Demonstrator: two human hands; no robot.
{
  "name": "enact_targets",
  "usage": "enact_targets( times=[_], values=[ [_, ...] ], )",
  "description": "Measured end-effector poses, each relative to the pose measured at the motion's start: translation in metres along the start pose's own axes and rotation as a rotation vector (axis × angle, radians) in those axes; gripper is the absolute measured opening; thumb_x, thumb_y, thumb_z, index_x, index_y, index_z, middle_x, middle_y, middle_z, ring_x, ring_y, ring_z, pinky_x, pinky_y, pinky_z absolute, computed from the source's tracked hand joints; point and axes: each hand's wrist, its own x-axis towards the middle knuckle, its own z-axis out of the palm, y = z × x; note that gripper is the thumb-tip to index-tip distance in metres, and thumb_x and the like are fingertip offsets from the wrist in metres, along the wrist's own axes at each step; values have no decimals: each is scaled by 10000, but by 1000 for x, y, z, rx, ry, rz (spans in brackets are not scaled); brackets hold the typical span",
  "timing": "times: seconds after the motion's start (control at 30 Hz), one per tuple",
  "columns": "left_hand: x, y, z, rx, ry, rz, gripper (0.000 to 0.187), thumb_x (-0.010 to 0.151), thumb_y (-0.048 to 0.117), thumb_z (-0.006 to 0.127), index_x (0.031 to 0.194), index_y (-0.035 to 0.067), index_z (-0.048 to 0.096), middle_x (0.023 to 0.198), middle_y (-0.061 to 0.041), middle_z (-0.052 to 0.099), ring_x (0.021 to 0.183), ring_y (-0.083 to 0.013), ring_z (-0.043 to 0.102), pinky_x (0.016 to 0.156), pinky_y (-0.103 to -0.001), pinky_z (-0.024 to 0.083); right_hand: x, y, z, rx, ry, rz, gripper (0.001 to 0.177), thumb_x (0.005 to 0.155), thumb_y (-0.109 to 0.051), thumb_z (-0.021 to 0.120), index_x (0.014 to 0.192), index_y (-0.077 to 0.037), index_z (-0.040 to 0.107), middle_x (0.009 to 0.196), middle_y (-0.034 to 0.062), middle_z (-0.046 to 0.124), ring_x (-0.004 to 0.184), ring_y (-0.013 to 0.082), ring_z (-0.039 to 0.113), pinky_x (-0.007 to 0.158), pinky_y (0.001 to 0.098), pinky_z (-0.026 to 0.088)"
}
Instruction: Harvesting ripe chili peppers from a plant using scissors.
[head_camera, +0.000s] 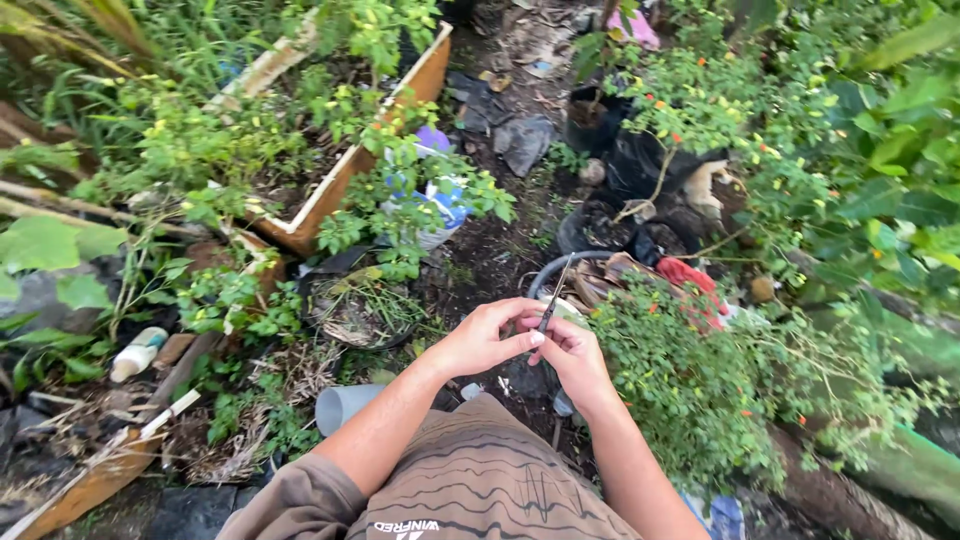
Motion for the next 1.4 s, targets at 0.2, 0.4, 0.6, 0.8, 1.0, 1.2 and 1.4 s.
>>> enact_targets(
  times=[0.2,0.4,0.6,0.8,1.0,1.2,1.4],
  values=[
    [-12,-29,-12,12,105,154,489,968,312,719,1355,37,604,1180,-92,728,1057,-156,699,921,-348,572,15,4,17,-52,-45,39,257,951,-67,647,1178,18,731,1010,68,742,738,114,639,705,277,546],
    [-17,-28,-14,-109,106,53,500,963,310,708,1367,40,592,1138,-79,746,1016,-142,692,902,-344,580,21,7,20,6,-77,54,243,961,-88,660,1167,19,733,978,51,726,754,112,645,701,287,566],
    [-11,-30,-4,-101,97,64,488,970,301,705,1362,33,594,1122,-78,747,977,-125,683,873,-321,577,16,9,9,-4,-73,36,246,959,-83,664,1171,16,739,968,55,734,755,121,650,698,291,562],
    [-1,-23,9,-126,34,-7,493,947,294,714,1357,42,607,1072,-71,737,899,-127,655,799,-308,570,5,5,-4,-21,-23,47,250,955,-77,655,1172,19,733,981,67,740,766,123,653,711,294,566],
    [9,-25,24,-82,-5,89,471,962,295,701,1361,61,616,1116,-57,742,974,-129,686,828,-312,565,-11,0,-15,-9,48,64,259,948,-50,636,1177,24,731,1048,79,748,779,117,637,721,286,550],
    [13,-32,32,-131,-48,119,464,982,299,692,1370,56,613,1141,-67,736,1009,-131,684,880,-318,571,-21,-5,-14,-18,96,66,261,943,-52,636,1176,24,727,1058,72,753,764,117,636,710,285,549],
    [8,-39,29,-113,-28,92,488,972,306,689,1382,60,593,1169,-80,709,1009,-156,690,875,-324,577,-20,-7,-5,-36,78,53,263,946,-58,637,1178,23,729,1032,70,750,742,123,626,700,282,543]
  ],
)
